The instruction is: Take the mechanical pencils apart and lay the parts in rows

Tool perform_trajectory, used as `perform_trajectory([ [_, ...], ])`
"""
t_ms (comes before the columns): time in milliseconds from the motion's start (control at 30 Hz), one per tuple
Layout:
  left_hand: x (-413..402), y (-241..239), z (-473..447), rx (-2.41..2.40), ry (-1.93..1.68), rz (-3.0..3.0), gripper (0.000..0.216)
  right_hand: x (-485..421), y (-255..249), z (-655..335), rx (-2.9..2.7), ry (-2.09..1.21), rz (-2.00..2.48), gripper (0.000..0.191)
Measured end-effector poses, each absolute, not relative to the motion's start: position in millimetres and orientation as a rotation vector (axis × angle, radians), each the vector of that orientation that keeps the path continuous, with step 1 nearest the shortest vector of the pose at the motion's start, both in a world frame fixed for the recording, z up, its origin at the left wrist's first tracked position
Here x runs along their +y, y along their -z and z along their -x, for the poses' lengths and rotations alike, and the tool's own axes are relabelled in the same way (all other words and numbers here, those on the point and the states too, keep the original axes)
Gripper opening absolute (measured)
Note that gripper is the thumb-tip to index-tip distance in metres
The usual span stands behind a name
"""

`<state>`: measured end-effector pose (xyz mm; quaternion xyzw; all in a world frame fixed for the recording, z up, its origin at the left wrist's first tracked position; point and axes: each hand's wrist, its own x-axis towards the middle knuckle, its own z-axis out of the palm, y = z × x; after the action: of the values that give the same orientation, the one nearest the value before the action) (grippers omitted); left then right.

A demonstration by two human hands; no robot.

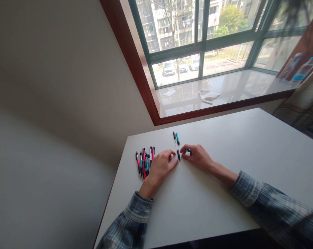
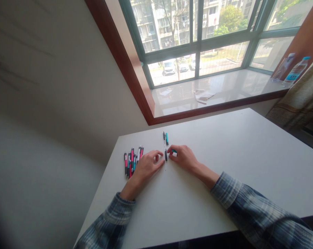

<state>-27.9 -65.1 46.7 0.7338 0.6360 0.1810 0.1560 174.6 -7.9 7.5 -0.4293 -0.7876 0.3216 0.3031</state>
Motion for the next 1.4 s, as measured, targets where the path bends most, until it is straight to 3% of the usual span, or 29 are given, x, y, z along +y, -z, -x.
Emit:
perform_trajectory([
  [900,-66,-46,28,1.775,-0.488,-2.148,0.019,-7,-4,-170,-2.026,-0.888,1.121,0.017],
  [1200,-66,-48,29,1.648,-1.022,-1.924,0.022,-7,-11,-175,-1.935,-0.796,0.954,0.047],
  [1400,-67,-48,26,1.399,-1.157,-1.593,0.034,-17,-14,-175,-1.999,-0.921,0.709,0.051],
])
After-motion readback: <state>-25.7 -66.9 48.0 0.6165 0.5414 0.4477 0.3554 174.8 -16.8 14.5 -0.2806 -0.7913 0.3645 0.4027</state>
